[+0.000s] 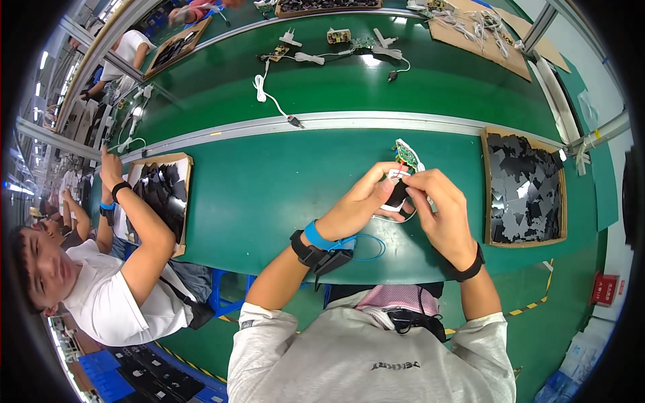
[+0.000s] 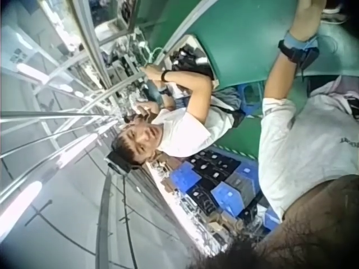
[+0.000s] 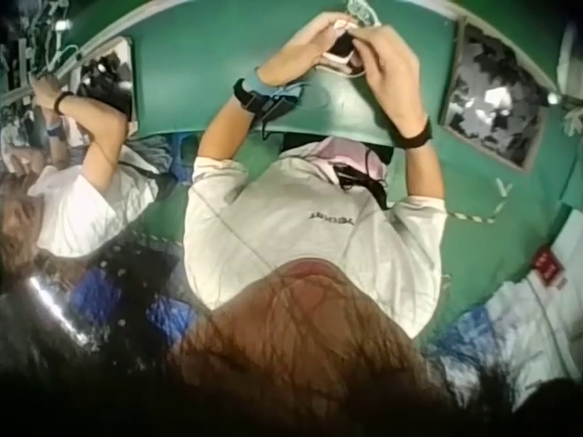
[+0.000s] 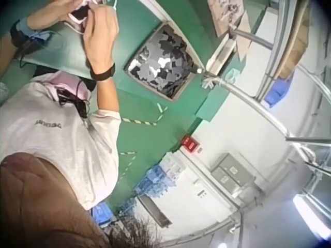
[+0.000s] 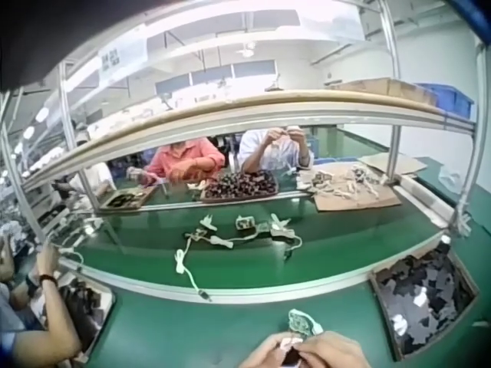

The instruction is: Manually assembling electronic components into power adapter housings on an assembly line.

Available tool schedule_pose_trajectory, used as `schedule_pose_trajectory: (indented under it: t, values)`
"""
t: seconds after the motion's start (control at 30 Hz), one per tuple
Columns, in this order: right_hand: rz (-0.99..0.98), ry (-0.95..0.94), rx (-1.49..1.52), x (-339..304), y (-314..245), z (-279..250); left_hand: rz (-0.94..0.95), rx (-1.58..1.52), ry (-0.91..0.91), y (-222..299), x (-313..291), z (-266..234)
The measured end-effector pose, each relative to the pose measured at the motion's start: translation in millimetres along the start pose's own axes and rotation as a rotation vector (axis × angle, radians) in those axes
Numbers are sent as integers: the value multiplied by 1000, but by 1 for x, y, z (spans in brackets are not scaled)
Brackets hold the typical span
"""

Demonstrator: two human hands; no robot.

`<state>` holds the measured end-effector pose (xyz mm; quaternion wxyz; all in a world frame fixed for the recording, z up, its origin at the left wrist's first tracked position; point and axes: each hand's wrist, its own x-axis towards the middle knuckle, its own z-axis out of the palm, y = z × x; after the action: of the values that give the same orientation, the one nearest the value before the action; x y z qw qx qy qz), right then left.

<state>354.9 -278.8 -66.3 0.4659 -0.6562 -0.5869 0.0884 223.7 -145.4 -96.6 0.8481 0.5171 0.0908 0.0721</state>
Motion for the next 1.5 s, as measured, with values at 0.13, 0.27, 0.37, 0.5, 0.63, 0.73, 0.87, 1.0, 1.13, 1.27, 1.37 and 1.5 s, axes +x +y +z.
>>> schedule_pose_trajectory:
  t: [0.13,0.27,0.37,0.5,0.63,0.73,0.87,1.0,1.13,1.27,1.37,1.5]
  values:
    - [22,-33,-142,-4,-4,0,42,96,-7,-6,3,-1]
    - [25,-22,-267,4,-13,-13,-15,211,-10,0,3,-7]
    - [-27,-50,-365,11,-6,-24,-91,288,-37,6,2,0]
    - [-144,-145,-520,13,-1,-38,-63,324,10,8,2,5]
    - [-180,-209,-585,9,-7,-41,-24,693,104,9,6,6]
    - [-157,-266,-573,-3,-15,-27,66,710,254,5,5,2]
    - [-145,-204,-376,-9,-28,-7,87,533,248,11,3,0]
    - [-246,-148,-241,0,-35,-12,288,265,175,2,3,-6]
    - [-296,-79,-137,-3,-25,-8,237,42,115,8,-1,0]
    - [-253,-35,-130,-5,-20,0,238,124,131,5,0,-4]
    - [-238,-9,-115,-5,-16,0,235,123,133,5,-1,-2]
    - [-267,74,-143,-3,-18,-1,195,140,134,2,2,1]
